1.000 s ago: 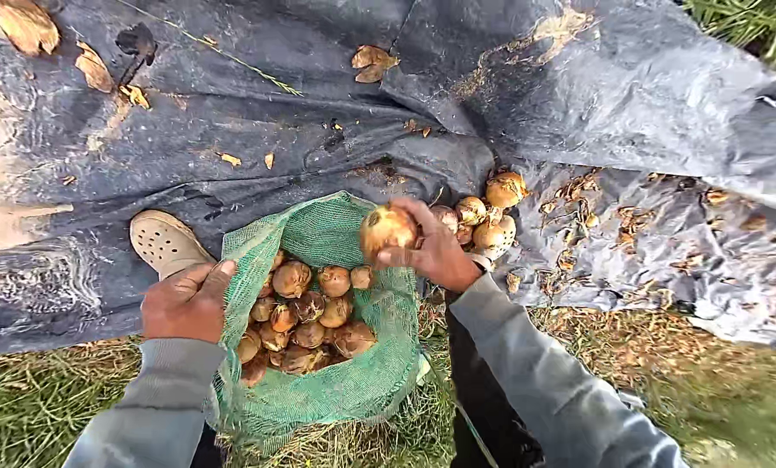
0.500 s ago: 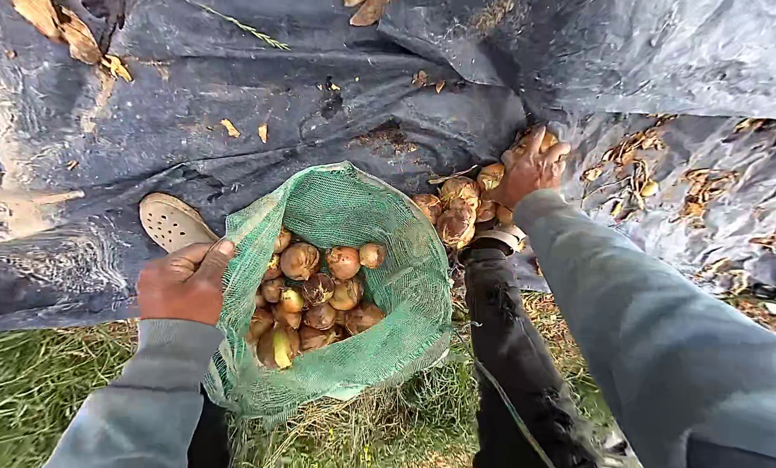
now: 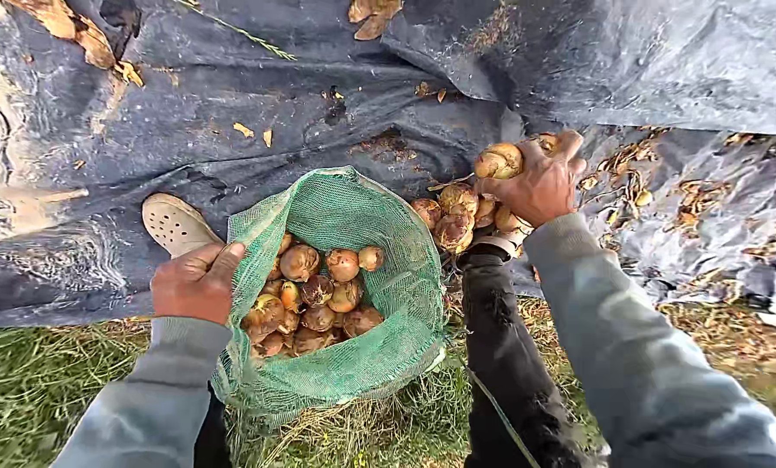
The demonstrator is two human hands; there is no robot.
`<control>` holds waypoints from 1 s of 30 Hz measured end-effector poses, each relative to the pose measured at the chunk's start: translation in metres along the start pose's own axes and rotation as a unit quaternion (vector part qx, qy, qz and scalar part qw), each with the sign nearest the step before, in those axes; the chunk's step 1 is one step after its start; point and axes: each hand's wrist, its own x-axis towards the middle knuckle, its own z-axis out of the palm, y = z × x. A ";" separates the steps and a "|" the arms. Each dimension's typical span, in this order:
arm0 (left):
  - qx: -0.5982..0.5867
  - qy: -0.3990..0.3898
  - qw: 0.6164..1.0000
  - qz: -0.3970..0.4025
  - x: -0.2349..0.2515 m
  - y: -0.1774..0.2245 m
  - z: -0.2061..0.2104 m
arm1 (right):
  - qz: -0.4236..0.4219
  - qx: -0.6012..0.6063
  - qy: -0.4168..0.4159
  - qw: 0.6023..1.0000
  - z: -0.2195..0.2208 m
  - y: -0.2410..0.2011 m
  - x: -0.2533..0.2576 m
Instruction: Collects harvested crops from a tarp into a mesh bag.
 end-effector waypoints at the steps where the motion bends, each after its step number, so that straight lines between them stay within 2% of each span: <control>1: -0.003 -0.003 1.000 -0.005 -0.001 0.002 0.000 | -0.046 0.027 0.040 0.998 -0.010 -0.016 -0.027; 2: -0.004 -0.006 1.000 -0.007 -0.002 0.004 0.000 | -0.110 0.059 0.059 0.990 -0.016 -0.033 -0.060; 3: -0.004 -0.011 1.000 -0.009 -0.003 0.005 -0.001 | -0.189 0.086 0.039 0.977 -0.020 -0.049 -0.096; 5: -0.005 -0.012 1.000 -0.010 -0.003 0.008 -0.004 | -0.336 0.108 -0.100 0.930 -0.021 -0.073 -0.144; 6: -0.008 -0.008 1.000 -0.008 -0.001 0.008 -0.005 | -0.369 0.109 -0.162 0.909 -0.014 -0.076 -0.146; 7: -0.011 -0.005 1.000 -0.007 -0.001 0.006 -0.006 | -0.361 0.105 -0.196 0.906 -0.006 -0.071 -0.135; 8: -0.012 -0.005 1.000 -0.007 -0.001 0.004 -0.007 | -0.322 0.090 -0.188 0.923 0.005 -0.061 -0.115; 10: -0.013 -0.011 1.000 -0.008 -0.003 0.001 -0.009 | -0.177 0.030 -0.161 0.971 0.029 -0.040 -0.062; 11: -0.014 -0.016 1.000 -0.010 -0.004 0.000 -0.009 | -0.101 -0.004 -0.176 0.979 0.044 -0.033 -0.039; 13: -0.025 -0.016 0.999 -0.015 -0.001 -0.002 -0.008 | -0.009 -0.060 -0.223 0.973 0.076 -0.036 -0.008; 16: -0.039 -0.007 0.999 -0.035 -0.001 -0.006 -0.011 | 0.055 -0.101 -0.253 0.961 0.097 -0.073 -0.017; 19: -0.038 -0.014 0.998 -0.040 -0.005 -0.006 -0.014 | 0.044 -0.122 -0.214 0.968 0.110 -0.072 -0.027; 22: -0.049 -0.001 0.998 -0.045 0.004 -0.010 -0.015 | -0.003 -0.118 -0.241 0.963 0.102 -0.045 -0.001; 23: -0.049 0.004 0.997 -0.051 0.003 -0.012 -0.017 | -0.019 -0.086 -0.260 0.962 0.098 -0.035 0.007; 25: -0.044 0.006 0.998 -0.048 0.002 -0.012 -0.019 | 0.001 0.102 -0.284 0.953 0.072 -0.021 0.016; 27: -0.035 0.000 0.999 -0.040 0.000 -0.012 -0.017 | 0.021 0.295 -0.230 0.927 0.039 -0.019 -0.001; 28: -0.034 -0.005 0.999 -0.041 0.000 -0.010 -0.016 | 0.000 0.331 -0.175 0.927 0.019 -0.030 -0.016; 30: -0.030 -0.007 0.999 -0.041 -0.001 -0.006 -0.016 | -0.107 0.300 -0.077 0.945 -0.010 -0.065 -0.059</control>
